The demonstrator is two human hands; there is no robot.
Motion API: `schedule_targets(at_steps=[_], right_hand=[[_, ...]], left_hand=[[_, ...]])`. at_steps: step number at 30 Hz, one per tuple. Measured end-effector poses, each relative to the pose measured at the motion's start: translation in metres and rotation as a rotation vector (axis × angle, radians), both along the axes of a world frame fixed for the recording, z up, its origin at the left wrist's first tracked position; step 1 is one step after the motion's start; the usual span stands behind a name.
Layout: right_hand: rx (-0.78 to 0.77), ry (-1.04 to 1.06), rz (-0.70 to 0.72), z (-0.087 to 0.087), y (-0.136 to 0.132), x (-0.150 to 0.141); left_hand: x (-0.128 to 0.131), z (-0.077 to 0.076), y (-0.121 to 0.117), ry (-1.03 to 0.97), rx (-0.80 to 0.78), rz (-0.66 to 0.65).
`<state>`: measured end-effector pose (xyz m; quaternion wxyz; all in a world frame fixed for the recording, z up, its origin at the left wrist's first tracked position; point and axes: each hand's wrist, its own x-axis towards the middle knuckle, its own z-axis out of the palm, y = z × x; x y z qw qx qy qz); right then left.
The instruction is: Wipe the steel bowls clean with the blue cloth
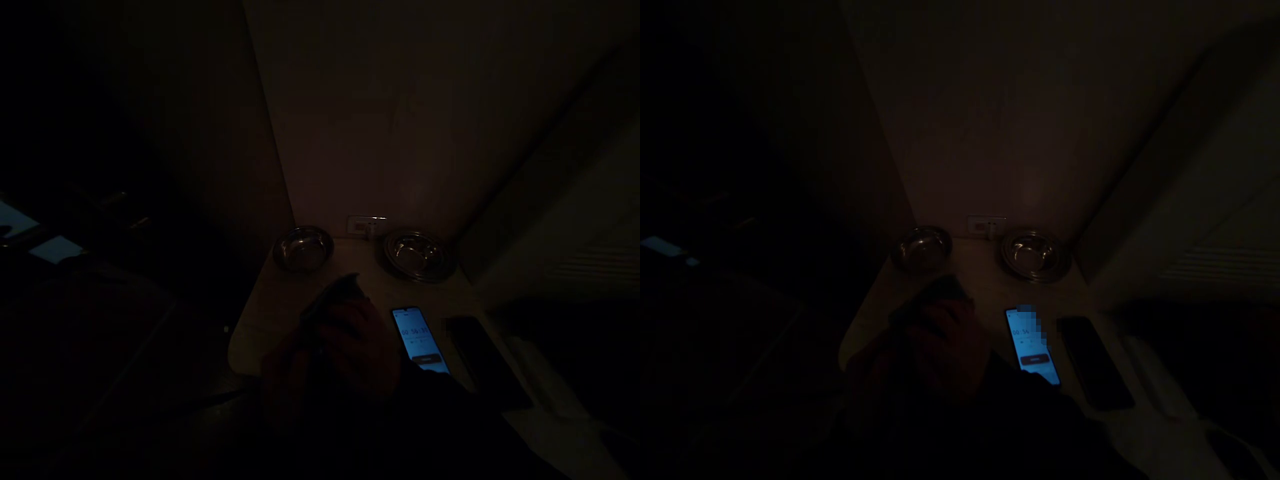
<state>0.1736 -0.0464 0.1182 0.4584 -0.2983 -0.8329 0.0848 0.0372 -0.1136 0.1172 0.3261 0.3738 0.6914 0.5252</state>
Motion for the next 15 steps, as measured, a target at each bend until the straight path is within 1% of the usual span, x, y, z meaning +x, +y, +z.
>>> schedule_targets(at_steps=[1,2,3,4,6,8,10,11,13,15], right_hand=[[-0.037,0.017,0.003,-0.002,0.002,0.001],[-0.106,0.046,-0.008,-0.004,0.005,0.004],[-0.198,0.091,-0.027,-0.007,0.010,0.007],[-0.303,0.148,-0.045,-0.008,0.015,0.010],[-0.490,0.277,-0.058,-0.009,0.025,0.018],[-0.622,0.379,-0.071,-0.006,0.031,0.026],[-0.694,0.436,-0.131,-0.003,0.032,0.032],[-0.705,0.452,-0.167,-0.002,0.032,0.035],[-0.685,0.461,-0.220,-0.002,0.031,0.040],[-0.654,0.457,-0.235,-0.005,0.030,0.045]], left_hand=[[-0.002,-0.002,0.000,0.009,-0.008,0.009],[-0.005,-0.004,0.001,0.011,-0.015,0.021],[-0.008,-0.007,0.002,0.004,-0.021,0.014],[-0.012,-0.008,0.003,-0.018,-0.001,0.039],[-0.017,-0.011,0.006,-0.043,0.039,0.025],[-0.020,-0.014,0.008,-0.080,0.060,-0.015],[-0.022,-0.017,0.010,-0.123,0.070,-0.055],[-0.022,-0.019,0.011,-0.145,0.078,-0.068],[-0.023,-0.024,0.012,-0.189,0.108,-0.072],[-0.024,-0.029,0.013,-0.236,0.144,-0.057]])
